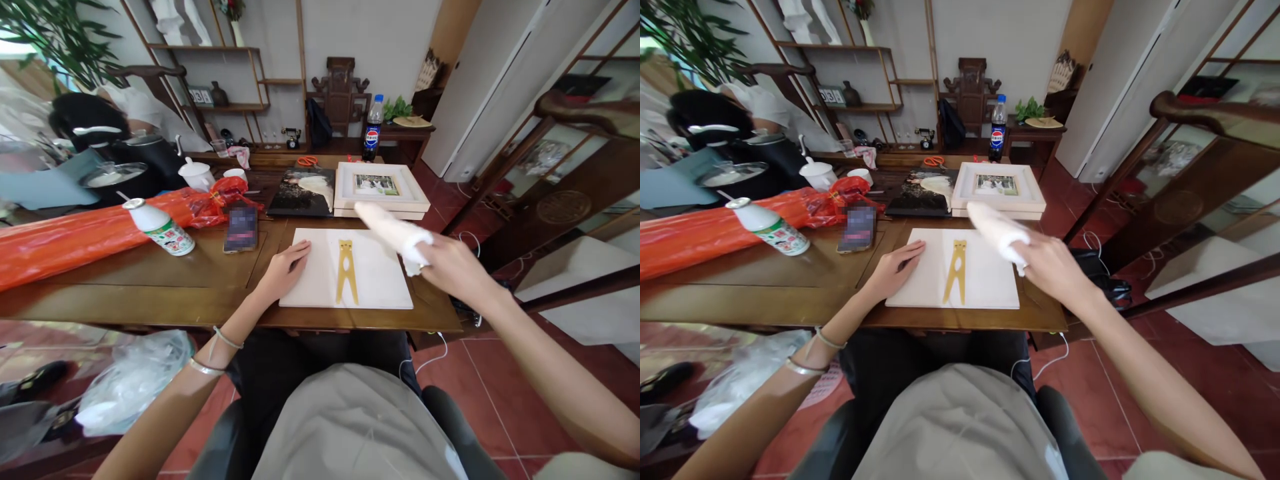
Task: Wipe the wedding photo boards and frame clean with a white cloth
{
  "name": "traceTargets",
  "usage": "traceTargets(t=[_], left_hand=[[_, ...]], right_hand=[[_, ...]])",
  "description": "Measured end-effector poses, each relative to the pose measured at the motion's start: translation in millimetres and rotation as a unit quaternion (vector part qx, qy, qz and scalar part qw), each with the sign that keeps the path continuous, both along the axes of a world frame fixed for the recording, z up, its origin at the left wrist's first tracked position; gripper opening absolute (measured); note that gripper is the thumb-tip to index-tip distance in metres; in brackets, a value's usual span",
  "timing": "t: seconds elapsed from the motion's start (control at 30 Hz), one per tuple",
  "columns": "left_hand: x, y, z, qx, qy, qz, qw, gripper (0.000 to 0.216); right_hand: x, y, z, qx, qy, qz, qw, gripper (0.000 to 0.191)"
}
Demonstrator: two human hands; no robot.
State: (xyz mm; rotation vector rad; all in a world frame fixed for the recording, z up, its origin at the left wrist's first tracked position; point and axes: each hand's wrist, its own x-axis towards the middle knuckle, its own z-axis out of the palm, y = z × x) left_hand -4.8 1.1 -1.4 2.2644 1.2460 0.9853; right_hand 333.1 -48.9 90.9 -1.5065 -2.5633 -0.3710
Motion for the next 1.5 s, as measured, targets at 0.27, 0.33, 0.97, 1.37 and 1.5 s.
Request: traceTargets(t=[0.27, 0.33, 0.97, 1.37, 1.5], left_hand=[[1, -1, 1.4, 0.004, -0.004, 0.000, 1.000, 0.040], [1, -1, 1.8, 0.003, -0.002, 0.002, 1.000, 0.040], [1, -1, 0.9, 0.002, -0.007, -0.003, 1.000, 0.039], [1, 0, -0.9, 0.011, -0.004, -0.003, 1.000, 0.040], [0, 1, -1.6, 0.013, -0.003, -0.003, 1.000, 0.039]], right_hand=[[6, -8, 4.2, 0.100, 0.040, 0.019, 0.994, 0.032], [-7, -10, -11.4, 0.044, 0.049, 0.072, 0.995, 0.034], [-38, 28, -33.0, -0.103, 0.053, 0.122, 0.986, 0.027], [-40, -51, -24.1, -0.183, 0.071, 0.160, 0.967, 0.030], [-38, 6, -33.7, -0.138, 0.079, 0.154, 0.975, 0.015]])
